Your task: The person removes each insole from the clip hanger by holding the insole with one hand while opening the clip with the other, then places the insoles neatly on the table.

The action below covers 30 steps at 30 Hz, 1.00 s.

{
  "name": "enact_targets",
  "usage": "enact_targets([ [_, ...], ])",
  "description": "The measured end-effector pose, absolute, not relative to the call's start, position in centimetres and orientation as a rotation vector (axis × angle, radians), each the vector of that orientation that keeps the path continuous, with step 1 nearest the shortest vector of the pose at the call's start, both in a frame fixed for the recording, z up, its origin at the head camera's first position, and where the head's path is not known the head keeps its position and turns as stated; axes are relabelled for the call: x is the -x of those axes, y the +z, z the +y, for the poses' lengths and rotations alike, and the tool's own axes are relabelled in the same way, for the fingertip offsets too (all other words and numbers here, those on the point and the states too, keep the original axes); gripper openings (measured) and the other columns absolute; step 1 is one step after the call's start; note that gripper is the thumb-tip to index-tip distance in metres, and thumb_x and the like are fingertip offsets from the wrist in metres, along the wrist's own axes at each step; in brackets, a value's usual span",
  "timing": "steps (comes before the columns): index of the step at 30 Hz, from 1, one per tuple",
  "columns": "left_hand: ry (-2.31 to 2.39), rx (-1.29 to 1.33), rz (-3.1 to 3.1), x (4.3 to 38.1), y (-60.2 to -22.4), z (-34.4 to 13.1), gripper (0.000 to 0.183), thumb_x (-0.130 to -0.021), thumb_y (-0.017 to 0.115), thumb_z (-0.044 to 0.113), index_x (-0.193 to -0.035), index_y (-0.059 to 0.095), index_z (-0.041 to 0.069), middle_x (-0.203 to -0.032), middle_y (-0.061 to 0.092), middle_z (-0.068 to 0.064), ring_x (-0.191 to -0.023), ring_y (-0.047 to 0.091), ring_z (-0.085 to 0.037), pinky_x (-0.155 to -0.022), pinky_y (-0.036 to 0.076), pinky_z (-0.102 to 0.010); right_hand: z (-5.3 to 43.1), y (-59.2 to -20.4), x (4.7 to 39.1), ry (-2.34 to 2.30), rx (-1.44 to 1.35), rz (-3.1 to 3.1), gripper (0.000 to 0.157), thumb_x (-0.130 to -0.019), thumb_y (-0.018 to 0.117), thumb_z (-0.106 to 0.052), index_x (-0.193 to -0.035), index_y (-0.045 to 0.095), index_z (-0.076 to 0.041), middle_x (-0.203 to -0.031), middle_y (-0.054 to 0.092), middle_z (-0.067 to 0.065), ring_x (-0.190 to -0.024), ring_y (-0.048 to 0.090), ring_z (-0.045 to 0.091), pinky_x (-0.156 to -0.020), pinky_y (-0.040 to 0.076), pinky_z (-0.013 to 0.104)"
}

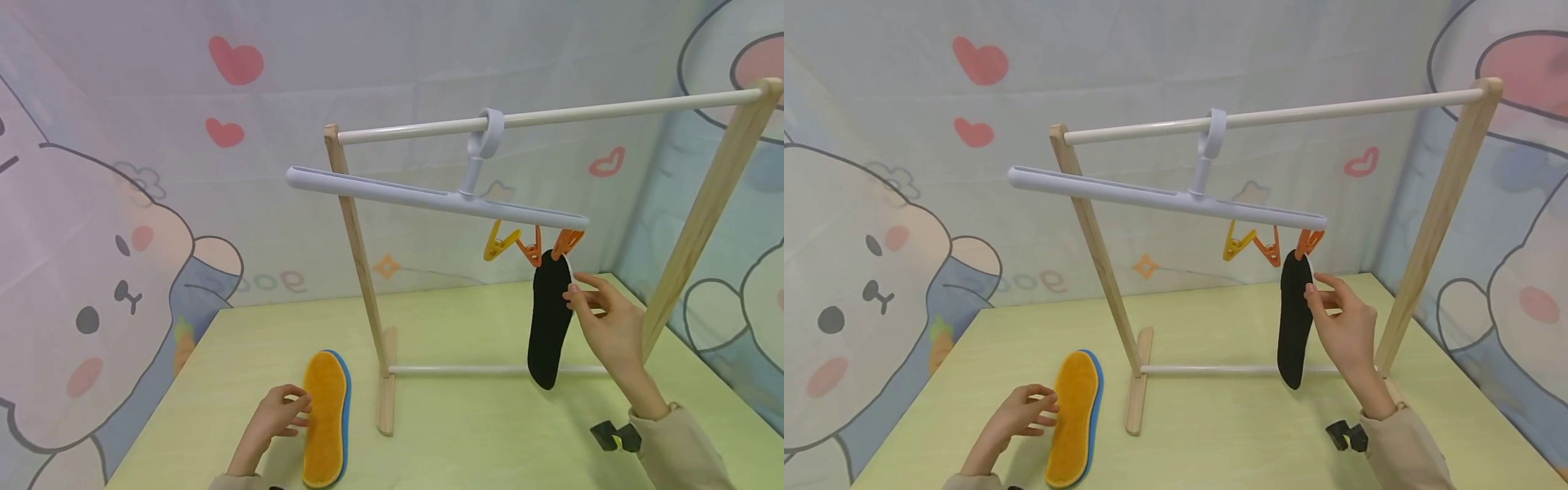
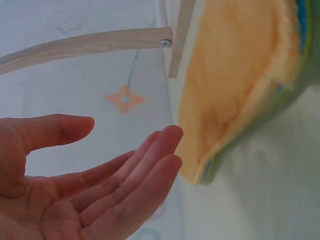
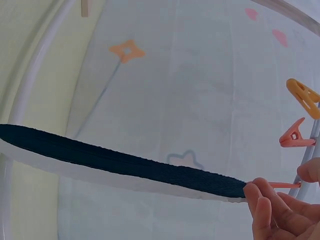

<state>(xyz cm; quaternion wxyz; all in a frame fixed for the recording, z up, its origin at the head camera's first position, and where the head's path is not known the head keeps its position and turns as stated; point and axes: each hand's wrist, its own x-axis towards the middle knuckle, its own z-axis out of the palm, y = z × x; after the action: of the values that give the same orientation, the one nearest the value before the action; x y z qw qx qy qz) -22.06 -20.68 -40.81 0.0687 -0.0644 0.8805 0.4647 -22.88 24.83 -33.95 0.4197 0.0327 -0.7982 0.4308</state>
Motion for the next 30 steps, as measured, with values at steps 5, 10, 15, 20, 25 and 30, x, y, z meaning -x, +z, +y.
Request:
enact_targets([
  [5,1.453,0.125,2.662,21.8,-39.7,-19.8,0.027,-0.09,0.051,0.013,-0.108,0.054,-0.007,-0.089,0.067,-0.018,-0.073,0.067,-0.027,-0.058,0.053,-0.033,24.8,-33.9,22.9,1.084,-0.076,-2.002,0.025,-0.086,0.058,-0.011,-0.108,0.061,0.001,-0.073,0.049,-0.046,-0.062,0.049,-0.025,-0.055,0.04,0.0],
  [10,1.505,-0.004,2.646,21.3,-38.3,-18.6,0.028,-0.09,0.051,0.013,-0.109,0.054,-0.007,-0.093,0.066,-0.02,-0.078,0.067,-0.03,-0.062,0.054,-0.035,24.9,-33.9,22.9,1.092,-0.076,-1.993,0.025,-0.087,0.058,-0.011,-0.108,0.062,0.0,-0.074,0.049,-0.045,-0.063,0.049,-0.025,-0.055,0.04,0.0],
  [15,1.523,-0.147,2.592,20.9,-37.2,-17.3,0.033,-0.091,0.051,0.016,-0.113,0.052,-0.007,-0.098,0.064,-0.023,-0.08,0.067,-0.029,-0.066,0.054,-0.037,24.9,-33.9,22.9,1.099,-0.067,-1.985,0.024,-0.086,0.059,-0.011,-0.108,0.062,0.0,-0.074,0.05,-0.045,-0.063,0.049,-0.024,-0.054,0.04,0.001],
  [20,1.537,-0.25,2.557,20.8,-36.6,-15.9,0.033,-0.092,0.051,0.017,-0.115,0.051,-0.006,-0.101,0.064,-0.022,-0.083,0.066,-0.029,-0.067,0.055,-0.036,24.8,-34.0,22.8,1.096,-0.068,-1.979,0.025,-0.085,0.06,-0.009,-0.107,0.062,0.001,-0.075,0.049,-0.046,-0.063,0.048,-0.025,-0.055,0.039,0.0],
  [25,1.563,-0.349,2.518,20.9,-36.2,-14.5,0.03,-0.092,0.05,0.017,-0.113,0.052,-0.004,-0.1,0.064,-0.02,-0.082,0.066,-0.027,-0.065,0.054,-0.034,24.7,-34.0,22.8,1.092,-0.069,-1.967,0.024,-0.084,0.06,-0.008,-0.106,0.062,0.002,-0.074,0.049,-0.045,-0.062,0.048,-0.025,-0.054,0.039,-0.001],
  [30,1.562,-0.476,2.485,21.0,-35.5,-13.0,0.028,-0.092,0.05,0.015,-0.112,0.053,-0.005,-0.1,0.064,-0.023,-0.082,0.066,-0.032,-0.064,0.054,-0.034,24.8,-34.0,22.9,1.099,-0.059,-1.961,0.023,-0.085,0.059,-0.009,-0.105,0.063,0.002,-0.073,0.049,-0.045,-0.062,0.048,-0.025,-0.054,0.039,0.0],
])
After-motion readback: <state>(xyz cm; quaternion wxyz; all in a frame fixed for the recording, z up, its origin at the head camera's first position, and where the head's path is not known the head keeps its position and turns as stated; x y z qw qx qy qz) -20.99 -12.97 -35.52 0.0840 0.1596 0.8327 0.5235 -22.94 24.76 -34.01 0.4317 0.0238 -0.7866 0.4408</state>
